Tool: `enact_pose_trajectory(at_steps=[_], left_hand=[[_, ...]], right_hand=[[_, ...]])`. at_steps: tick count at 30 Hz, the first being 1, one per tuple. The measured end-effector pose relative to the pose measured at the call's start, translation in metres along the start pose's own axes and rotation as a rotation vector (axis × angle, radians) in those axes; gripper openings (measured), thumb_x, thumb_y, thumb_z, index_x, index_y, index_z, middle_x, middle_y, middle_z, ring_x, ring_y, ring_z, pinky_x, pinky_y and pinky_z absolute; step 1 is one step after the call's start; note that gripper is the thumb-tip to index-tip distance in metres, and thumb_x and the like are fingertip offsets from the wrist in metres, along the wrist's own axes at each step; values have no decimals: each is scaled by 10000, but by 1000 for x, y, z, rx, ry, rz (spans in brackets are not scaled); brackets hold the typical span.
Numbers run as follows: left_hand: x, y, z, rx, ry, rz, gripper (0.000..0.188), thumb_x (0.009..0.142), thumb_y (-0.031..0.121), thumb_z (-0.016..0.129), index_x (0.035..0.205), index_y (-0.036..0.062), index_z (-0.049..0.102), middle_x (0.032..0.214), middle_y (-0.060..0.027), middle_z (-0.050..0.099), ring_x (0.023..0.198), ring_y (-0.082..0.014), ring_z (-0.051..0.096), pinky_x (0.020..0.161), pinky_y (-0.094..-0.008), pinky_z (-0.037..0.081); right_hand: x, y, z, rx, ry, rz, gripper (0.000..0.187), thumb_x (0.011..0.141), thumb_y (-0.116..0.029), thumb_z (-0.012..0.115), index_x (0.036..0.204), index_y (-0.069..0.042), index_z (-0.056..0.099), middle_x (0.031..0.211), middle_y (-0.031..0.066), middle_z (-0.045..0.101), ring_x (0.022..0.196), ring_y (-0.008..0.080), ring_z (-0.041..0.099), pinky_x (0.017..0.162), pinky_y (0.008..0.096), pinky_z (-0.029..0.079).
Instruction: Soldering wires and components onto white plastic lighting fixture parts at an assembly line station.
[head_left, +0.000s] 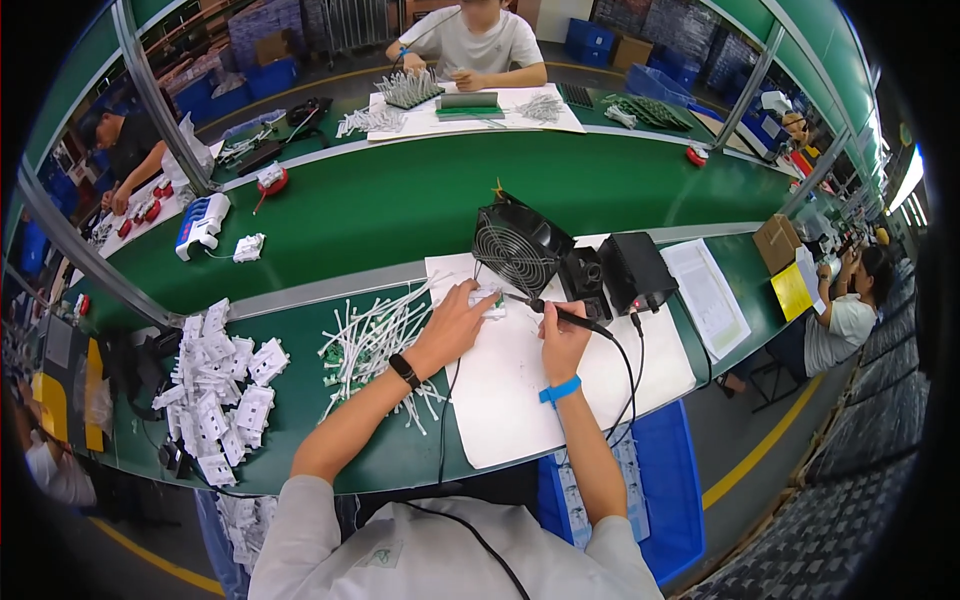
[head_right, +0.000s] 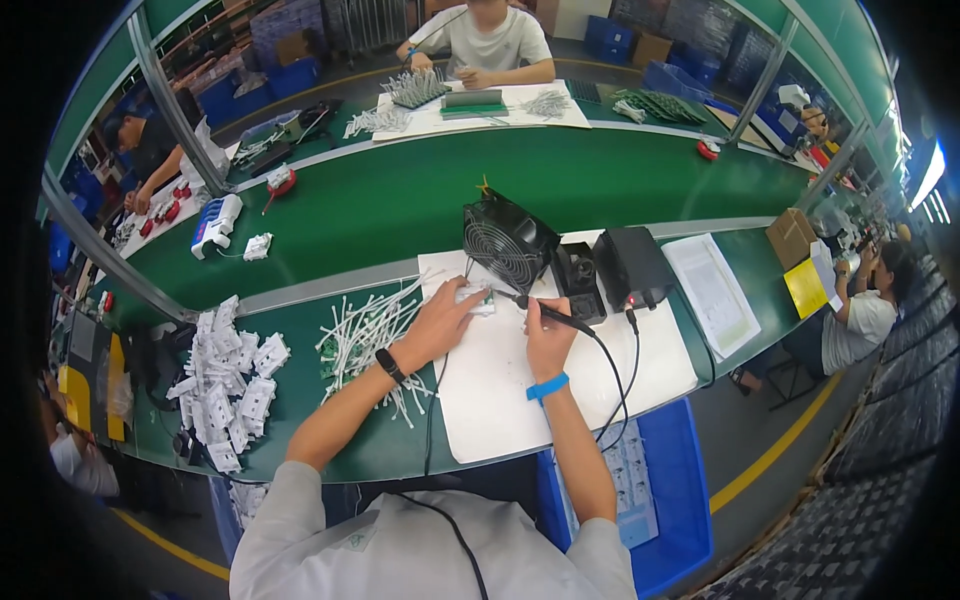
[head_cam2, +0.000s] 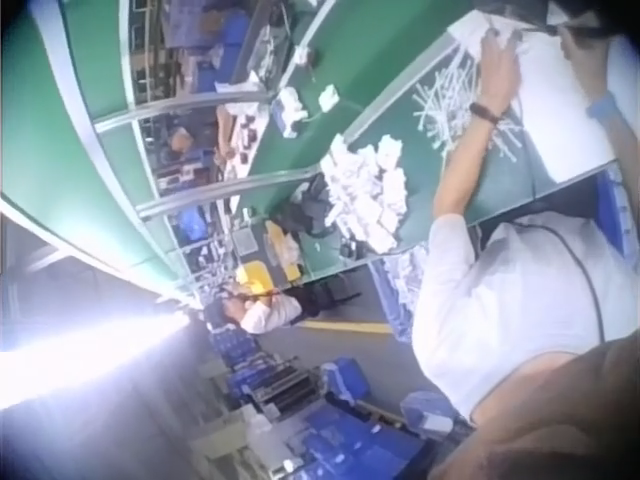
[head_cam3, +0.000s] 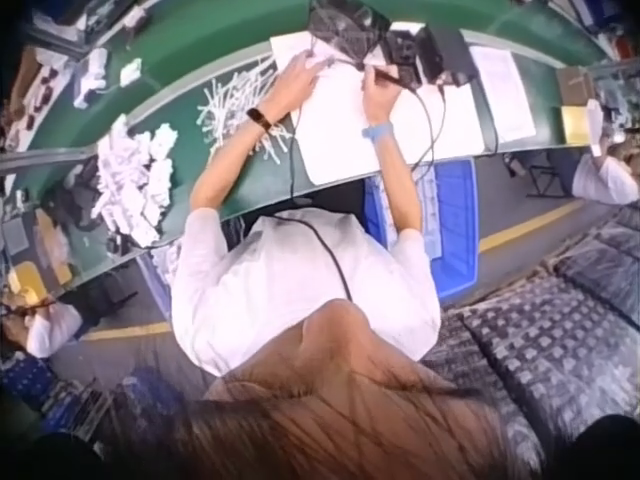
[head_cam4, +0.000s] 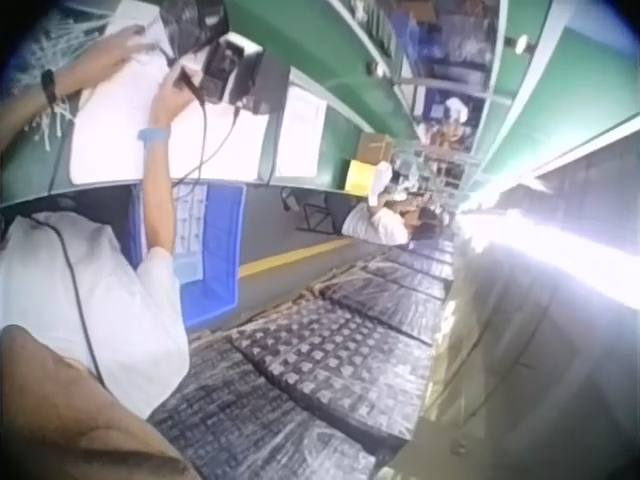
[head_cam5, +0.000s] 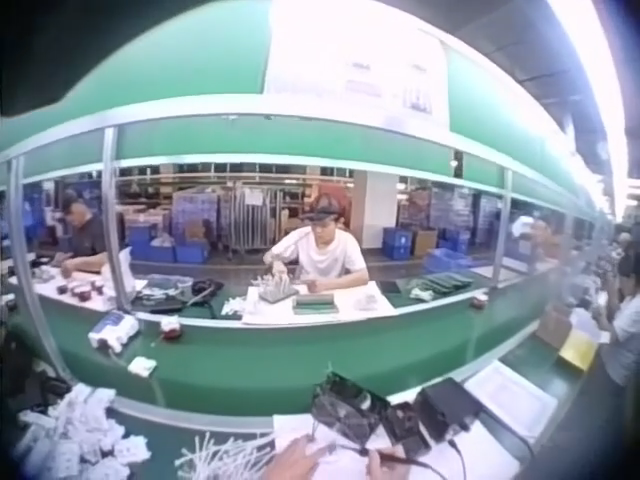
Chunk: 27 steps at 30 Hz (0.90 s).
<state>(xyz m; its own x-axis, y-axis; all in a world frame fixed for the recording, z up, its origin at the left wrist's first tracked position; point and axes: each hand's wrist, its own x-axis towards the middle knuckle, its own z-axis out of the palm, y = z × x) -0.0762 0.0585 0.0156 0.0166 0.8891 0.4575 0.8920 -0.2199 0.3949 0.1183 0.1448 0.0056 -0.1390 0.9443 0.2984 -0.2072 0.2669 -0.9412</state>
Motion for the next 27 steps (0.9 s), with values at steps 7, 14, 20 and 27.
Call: enact_pose_trajectory(at_steps=[7, 14, 20, 27], left_hand=[[1, -5, 4, -6, -13, -3, 506, 853, -21, 636, 1349, 72, 606, 1308, -217, 516, 1170, -403, 535, 999, -453, 498], [1, -3, 3, -5, -21, -9, 500, 853, -4, 662, 1345, 69, 608, 1308, -211, 518, 1172, -390, 534, 999, -437, 498], [1, -2, 0, 11, -25, -7, 501, 853, -8, 661, 1346, 70, 612, 1306, -207, 518, 1166, -384, 536, 994, -434, 500], [3, 2, -2, 4, -45, -31, 493, 856, -9, 653, 1340, 76, 624, 1305, -203, 517, 1172, -378, 536, 986, -432, 510]], right_hand=[[2, 1, 2, 18, -4, -1, 148, 1006, -91, 665, 951, -27, 543, 717, 45, 598, 557, 93, 558, 501, 232, 430], [3, -3, 3, 37, -7, 24, 154, 1013, -98, 658, 949, -23, 541, 683, 41, 592, 545, 90, 547, 498, 230, 420], [6, 0, 1, -3, 17, 42, 170, 1024, -115, 649, 940, -26, 530, 643, 42, 576, 519, 95, 534, 481, 234, 399], [10, 2, -2, 11, 30, 102, 177, 1017, -128, 655, 942, -28, 529, 665, 48, 595, 529, 94, 553, 480, 234, 419]])
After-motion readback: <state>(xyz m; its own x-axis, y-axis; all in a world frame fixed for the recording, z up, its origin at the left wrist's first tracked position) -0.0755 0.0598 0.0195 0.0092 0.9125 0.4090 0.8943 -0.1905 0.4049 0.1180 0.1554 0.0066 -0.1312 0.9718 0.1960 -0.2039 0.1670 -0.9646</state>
